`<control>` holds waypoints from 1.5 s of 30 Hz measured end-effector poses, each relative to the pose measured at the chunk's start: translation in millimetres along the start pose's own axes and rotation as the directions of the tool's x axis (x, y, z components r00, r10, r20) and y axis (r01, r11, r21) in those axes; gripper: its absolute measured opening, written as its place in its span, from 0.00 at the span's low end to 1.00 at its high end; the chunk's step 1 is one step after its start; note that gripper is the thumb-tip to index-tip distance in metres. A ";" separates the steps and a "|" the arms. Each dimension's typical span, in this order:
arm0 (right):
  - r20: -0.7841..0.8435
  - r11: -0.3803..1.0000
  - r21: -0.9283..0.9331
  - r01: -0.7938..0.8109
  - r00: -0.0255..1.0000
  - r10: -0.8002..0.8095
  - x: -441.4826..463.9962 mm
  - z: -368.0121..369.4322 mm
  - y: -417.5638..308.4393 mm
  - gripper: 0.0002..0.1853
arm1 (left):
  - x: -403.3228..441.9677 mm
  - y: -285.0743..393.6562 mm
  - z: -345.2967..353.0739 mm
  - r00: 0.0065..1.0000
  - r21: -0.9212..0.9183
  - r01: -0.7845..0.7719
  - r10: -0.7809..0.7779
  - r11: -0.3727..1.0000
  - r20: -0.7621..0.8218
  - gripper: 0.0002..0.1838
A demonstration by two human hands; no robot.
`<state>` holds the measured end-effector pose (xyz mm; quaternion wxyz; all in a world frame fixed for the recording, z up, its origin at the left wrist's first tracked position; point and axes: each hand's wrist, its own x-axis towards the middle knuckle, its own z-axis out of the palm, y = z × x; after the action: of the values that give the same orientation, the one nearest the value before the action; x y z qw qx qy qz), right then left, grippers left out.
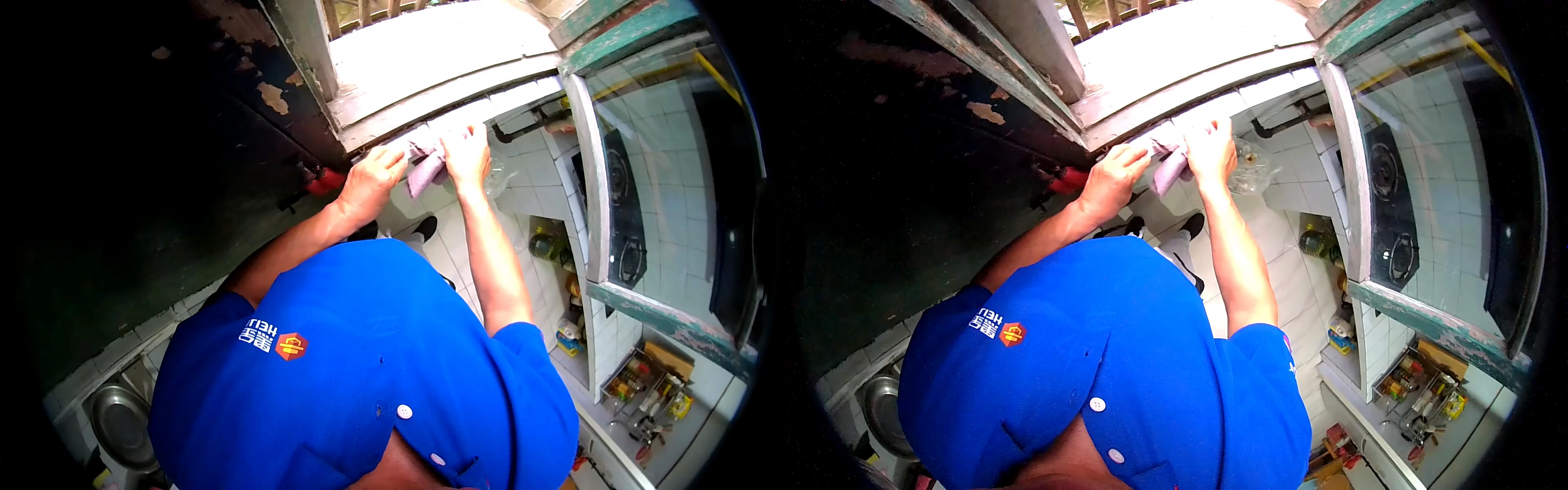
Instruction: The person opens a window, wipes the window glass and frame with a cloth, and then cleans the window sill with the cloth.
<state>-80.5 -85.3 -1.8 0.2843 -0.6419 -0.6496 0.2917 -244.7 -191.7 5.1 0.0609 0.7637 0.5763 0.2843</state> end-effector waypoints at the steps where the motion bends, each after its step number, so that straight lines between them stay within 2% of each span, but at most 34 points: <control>1: -0.057 0.999 0.035 -0.016 0.998 0.018 0.5 1.7 0.6 0.29 | -0.9 0.6 -1.0 1.000 0.005 -0.007 0.007 1.000 -0.003 0.18; 5: 0.019 1.000 -0.017 0.004 1.000 -0.004 -0.6 -4.2 -2.5 0.27 | -2.5 1.9 -2.1 1.000 0.005 -0.003 0.003 1.000 0.026 0.19; 6: -0.044 0.998 0.067 -0.018 0.999 0.021 5.0 -3.3 3.5 0.27 | -4.1 1.5 -3.1 1.000 0.004 -0.017 0.017 1.000 0.023 0.19; 10: 0.009 0.999 -0.036 0.039 0.999 -0.039 -7.4 6.6 -0.5 0.25 | -8.6 1.5 -2.4 0.999 0.000 -0.001 0.001 1.000 0.044 0.19; 15: -0.056 0.999 0.040 0.004 0.998 -0.002 -0.9 3.1 1.7 0.24 | -10.7 2.2 -3.0 1.000 -0.010 -0.015 0.015 1.000 0.027 0.19; 17: -0.022 0.994 -0.042 0.098 0.995 -0.099 -3.2 6.8 4.7 0.24 | -10.1 3.9 -2.8 0.999 -0.017 -0.009 0.010 1.000 0.041 0.18; 19: -0.061 0.997 0.052 0.054 0.997 -0.051 3.6 -1.7 7.8 0.24 | -11.8 3.8 -1.1 0.998 0.019 -0.023 0.022 1.000 0.052 0.18; 21: -0.053 0.999 0.026 0.021 0.998 -0.020 -0.8 -0.2 0.5 0.24 | -15.5 7.1 -0.8 0.998 0.057 -0.038 0.035 0.998 0.055 0.17; 23: 0.030 0.995 -0.049 0.091 0.996 -0.089 -3.9 4.1 3.3 0.24 | -18.1 8.2 1.1 0.996 0.093 -0.061 0.055 0.994 0.063 0.17; 25: -0.034 0.997 0.005 0.071 0.997 -0.070 5.7 5.4 16.1 0.24 | -19.8 8.5 6.3 0.996 0.117 -0.073 0.068 0.990 0.052 0.15; 26: -0.094 0.997 0.059 0.057 0.994 -0.051 8.0 3.5 12.9 0.24 | -19.7 8.8 6.2 0.997 0.118 -0.070 0.065 0.991 0.052 0.15; 27: -0.088 0.996 0.061 0.059 0.995 -0.053 5.0 3.8 9.4 0.24 | -20.2 9.0 5.3 0.996 0.114 -0.073 0.066 0.991 0.061 0.14; 29: 0.022 0.994 -0.046 0.098 0.995 -0.097 -4.4 1.7 0.7 0.24 | -22.3 8.4 5.4 0.995 0.110 -0.080 0.072 0.991 0.074 0.13; 31: 0.019 0.992 -0.072 0.100 0.995 -0.099 -2.7 -0.9 0.6 0.24 | -22.9 8.6 9.0 0.995 0.140 -0.067 0.057 0.988 0.078 0.14; 33: -0.038 1.000 -0.013 0.008 0.999 -0.009 0.6 -2.4 -1.1 0.24 | -22.5 7.9 7.8 0.995 0.129 -0.071 0.061 0.989 0.081 0.14; 38: 0.003 0.994 -0.068 0.087 0.996 -0.086 0.4 1.7 6.1 0.24 | -21.2 10.4 3.0 0.991 0.102 -0.042 0.029 0.994 0.127 0.15; 41: -0.025 1.000 0.019 -0.005 1.000 0.005 -1.5 1.1 -0.5 0.24 | -22.9 9.1 1.3 0.993 0.085 -0.057 0.048 0.995 0.112 0.15; 43: 0.086 0.996 -0.042 0.073 0.994 -0.069 -4.0 -1.6 0.4 0.24 | -22.4 10.8 1.9 0.993 0.081 -0.044 0.035 0.996 0.114 0.15; 44: 0.003 0.993 -0.056 0.100 0.995 -0.100 -0.3 -2.6 2.5 0.24 | -22.3 11.2 2.3 0.993 0.078 -0.046 0.037 0.996 0.114 0.15; 45: 0.003 0.993 -0.058 0.101 0.995 -0.101 0.2 -2.5 3.5 0.24 | -22.6 11.1 2.3 0.992 0.066 -0.037 0.029 0.997 0.121 0.15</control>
<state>-76.3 -85.0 -2.7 0.2800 -0.6161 -0.6896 0.2579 -238.0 -215.5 -0.3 0.0646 0.7906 0.5681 0.2192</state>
